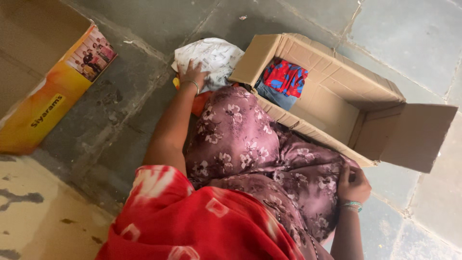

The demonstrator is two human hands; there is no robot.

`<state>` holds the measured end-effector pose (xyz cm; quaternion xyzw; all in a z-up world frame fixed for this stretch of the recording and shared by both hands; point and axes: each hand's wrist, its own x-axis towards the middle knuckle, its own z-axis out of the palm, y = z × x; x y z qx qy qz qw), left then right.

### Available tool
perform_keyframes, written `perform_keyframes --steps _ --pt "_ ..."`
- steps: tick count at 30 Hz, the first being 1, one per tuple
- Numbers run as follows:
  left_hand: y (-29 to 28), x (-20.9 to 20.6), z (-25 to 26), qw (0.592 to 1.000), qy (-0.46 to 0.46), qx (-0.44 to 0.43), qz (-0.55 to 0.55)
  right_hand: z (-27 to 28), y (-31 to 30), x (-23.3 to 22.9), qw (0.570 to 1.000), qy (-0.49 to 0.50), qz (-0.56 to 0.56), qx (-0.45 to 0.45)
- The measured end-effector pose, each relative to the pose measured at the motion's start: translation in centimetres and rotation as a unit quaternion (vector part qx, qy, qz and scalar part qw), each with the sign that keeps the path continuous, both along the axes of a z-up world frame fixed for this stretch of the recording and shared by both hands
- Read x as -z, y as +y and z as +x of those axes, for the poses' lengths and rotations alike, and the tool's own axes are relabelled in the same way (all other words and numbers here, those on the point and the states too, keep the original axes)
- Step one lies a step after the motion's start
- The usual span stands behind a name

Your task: The person sits on the floor and folds several pieces of clothing, including a yellow and orange cloth, a blue garment, a red and blue patterned cloth, a white cloth, and a brown and orange patterned cloth. The person places the folded items into a cardboard box.

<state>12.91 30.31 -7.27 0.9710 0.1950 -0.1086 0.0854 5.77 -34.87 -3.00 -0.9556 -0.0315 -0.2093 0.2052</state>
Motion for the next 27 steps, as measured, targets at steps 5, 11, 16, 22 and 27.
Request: perform_keyframes --steps 5,11,16,22,27 --pt "3.2 -4.0 2.1 0.927 -0.366 0.04 0.076 -0.2 -0.1 -0.1 1.0 -0.001 0.006 0.009" --pt "7.5 -15.0 4.3 0.881 -0.467 0.044 0.068 -0.2 -0.2 0.3 1.0 -0.014 0.013 0.005" --pt "5.8 -19.7 5.6 0.92 -0.389 0.043 0.014 -0.1 -0.3 0.4 0.999 0.006 0.036 0.012" --pt "1.6 -19.8 4.9 0.949 -0.303 0.051 -0.071 0.2 -0.4 0.8 1.0 -0.007 0.013 0.013" --pt "-4.8 -21.3 10.2 0.949 -0.275 0.068 -0.14 0.3 -0.6 1.0 0.998 -0.015 0.053 -0.009"
